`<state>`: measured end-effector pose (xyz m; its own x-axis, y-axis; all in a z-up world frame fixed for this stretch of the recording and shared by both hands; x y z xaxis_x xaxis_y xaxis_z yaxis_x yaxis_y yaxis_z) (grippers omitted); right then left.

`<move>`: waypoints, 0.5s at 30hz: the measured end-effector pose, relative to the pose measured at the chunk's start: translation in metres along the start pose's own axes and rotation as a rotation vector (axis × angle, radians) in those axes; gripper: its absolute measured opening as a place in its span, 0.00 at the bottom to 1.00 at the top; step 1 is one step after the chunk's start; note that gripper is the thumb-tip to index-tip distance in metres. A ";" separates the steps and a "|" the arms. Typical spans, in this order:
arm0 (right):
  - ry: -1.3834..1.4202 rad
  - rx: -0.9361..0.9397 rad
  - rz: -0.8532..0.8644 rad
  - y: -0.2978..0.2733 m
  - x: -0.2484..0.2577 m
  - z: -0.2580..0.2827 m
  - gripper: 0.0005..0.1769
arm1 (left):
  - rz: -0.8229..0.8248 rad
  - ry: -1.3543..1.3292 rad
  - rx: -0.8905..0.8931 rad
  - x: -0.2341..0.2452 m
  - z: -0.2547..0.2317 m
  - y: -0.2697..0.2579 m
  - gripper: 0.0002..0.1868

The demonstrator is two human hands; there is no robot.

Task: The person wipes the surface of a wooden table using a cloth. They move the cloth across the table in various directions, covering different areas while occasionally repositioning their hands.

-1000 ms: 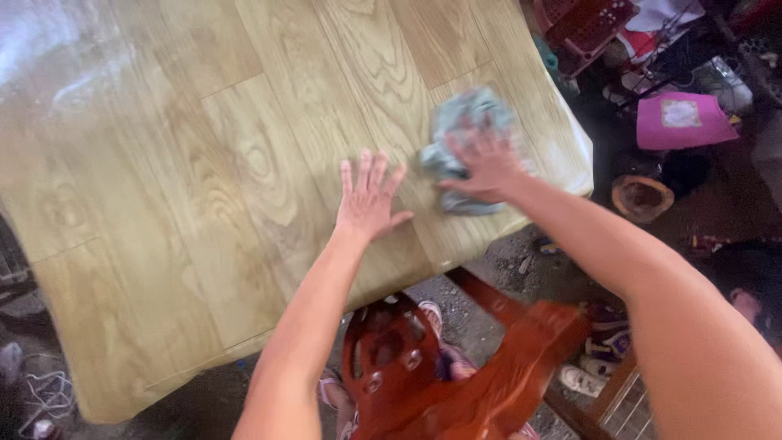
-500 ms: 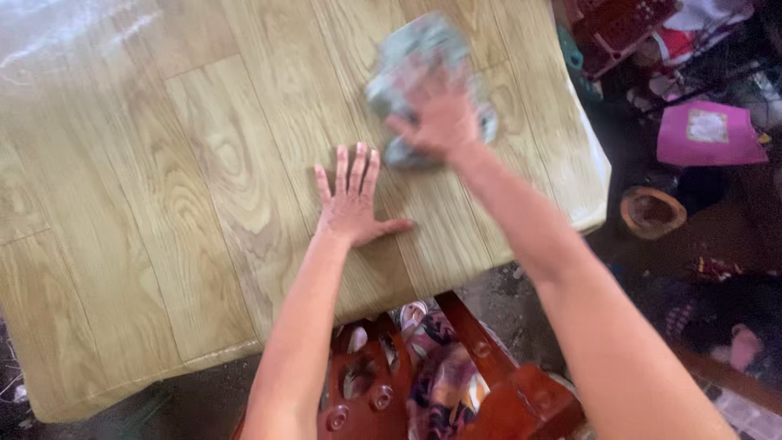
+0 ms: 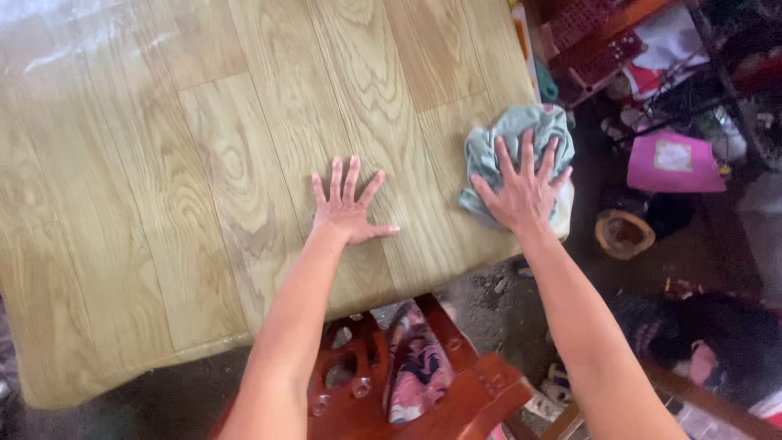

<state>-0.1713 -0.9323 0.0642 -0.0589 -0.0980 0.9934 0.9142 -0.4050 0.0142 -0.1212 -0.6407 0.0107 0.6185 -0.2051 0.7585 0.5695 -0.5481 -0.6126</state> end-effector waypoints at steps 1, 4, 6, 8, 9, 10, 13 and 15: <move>0.003 0.013 -0.029 0.012 0.002 0.002 0.46 | 0.022 0.001 0.013 0.002 -0.002 0.001 0.67; 0.038 0.009 0.027 0.051 -0.009 0.002 0.43 | 0.093 0.023 0.068 0.007 -0.005 0.005 0.70; -0.021 0.053 0.014 0.077 -0.015 0.007 0.43 | 0.126 0.047 0.118 0.015 -0.011 0.011 0.73; -0.057 0.150 -0.011 0.099 -0.018 0.012 0.43 | 0.169 0.093 0.181 0.024 -0.020 0.022 0.76; -0.061 0.219 -0.030 0.109 -0.019 0.014 0.43 | 0.190 0.113 0.213 0.030 -0.024 0.031 0.78; -0.064 0.277 -0.036 0.108 -0.022 0.014 0.42 | 0.155 0.078 0.242 0.036 -0.028 0.039 0.75; -0.041 0.474 -0.093 0.102 -0.023 0.019 0.40 | -0.025 -0.100 0.387 0.051 -0.034 0.065 0.66; -0.018 0.538 -0.047 0.116 -0.022 0.029 0.41 | -0.249 -0.308 0.546 0.067 -0.024 0.078 0.61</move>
<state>-0.0527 -0.9510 0.0475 -0.1025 -0.0730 0.9920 0.9873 0.1144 0.1105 -0.0486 -0.7168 0.0198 0.5135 0.1592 0.8432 0.8570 -0.0441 -0.5135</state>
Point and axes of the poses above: each hand's wrist, its own y-axis towards the middle knuckle, its own x-axis out of the back of the hand, z = x × y, the point moved 8 cm from there along y, towards the middle knuckle, and after that the axes turned 12 degrees about -x, right-handed, at the moved point
